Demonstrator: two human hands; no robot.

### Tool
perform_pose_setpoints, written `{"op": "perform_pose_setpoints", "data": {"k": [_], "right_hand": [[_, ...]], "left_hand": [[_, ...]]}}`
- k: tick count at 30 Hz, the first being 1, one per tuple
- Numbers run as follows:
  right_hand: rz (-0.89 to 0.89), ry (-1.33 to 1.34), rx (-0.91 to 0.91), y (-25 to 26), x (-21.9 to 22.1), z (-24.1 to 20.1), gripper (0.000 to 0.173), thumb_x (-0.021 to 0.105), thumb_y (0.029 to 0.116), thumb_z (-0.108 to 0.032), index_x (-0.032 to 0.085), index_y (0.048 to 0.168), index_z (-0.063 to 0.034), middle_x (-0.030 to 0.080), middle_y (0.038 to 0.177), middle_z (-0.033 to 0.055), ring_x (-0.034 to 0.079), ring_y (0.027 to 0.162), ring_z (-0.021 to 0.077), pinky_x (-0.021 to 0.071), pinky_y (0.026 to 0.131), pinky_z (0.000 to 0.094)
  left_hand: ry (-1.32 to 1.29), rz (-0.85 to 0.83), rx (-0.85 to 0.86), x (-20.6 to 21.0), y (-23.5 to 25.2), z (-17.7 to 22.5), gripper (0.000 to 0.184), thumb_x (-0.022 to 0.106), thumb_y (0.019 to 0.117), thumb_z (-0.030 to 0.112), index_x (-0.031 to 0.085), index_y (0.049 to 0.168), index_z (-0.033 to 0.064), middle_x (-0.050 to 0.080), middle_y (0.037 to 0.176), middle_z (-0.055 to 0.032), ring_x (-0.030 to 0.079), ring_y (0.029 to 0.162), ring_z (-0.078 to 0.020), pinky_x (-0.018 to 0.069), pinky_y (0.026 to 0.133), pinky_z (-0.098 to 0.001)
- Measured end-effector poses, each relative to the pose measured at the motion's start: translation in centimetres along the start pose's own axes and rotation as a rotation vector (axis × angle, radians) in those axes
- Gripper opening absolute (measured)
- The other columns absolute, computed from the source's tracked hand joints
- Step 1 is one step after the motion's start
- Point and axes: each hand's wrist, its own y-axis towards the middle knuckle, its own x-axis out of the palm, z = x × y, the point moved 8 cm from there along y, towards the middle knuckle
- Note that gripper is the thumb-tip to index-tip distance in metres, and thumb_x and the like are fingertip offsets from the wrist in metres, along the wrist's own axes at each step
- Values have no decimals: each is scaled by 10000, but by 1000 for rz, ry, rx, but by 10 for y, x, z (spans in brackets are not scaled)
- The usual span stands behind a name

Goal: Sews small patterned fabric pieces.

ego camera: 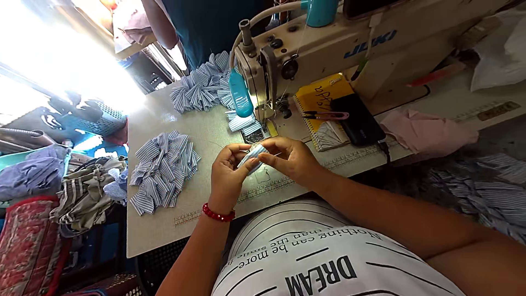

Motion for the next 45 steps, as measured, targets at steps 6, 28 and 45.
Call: {"op": "perform_pose_setpoints", "data": {"k": [6,28,45], "right_hand": [[140,45,-39,-5,-12,2,103,686,967,-79,706,1058,-36,726,926,23,703,772,62,619,726,236],[116,197,22,-7,-14,21,196,711,933,-7,671,1122,-39,691,943,60,701,763,109,629,682,253],[113,96,170,16,-16,41,156,650,988,-35,655,1144,-32,691,890,77,682,718,104,606,665,256]], "left_hand": [[72,57,-17,9,-5,-12,403,756,909,163,617,1280,89,669,1144,-37,687,955,-123,608,794,-295],[-40,125,45,20,-9,-16,400,786,846,-17,642,1207,82,701,985,-24,689,790,-92,608,728,-249],[-37,210,-28,9,12,-44,368,714,895,-56,610,1226,65,657,831,-4,658,703,-75,595,688,-250]]}}
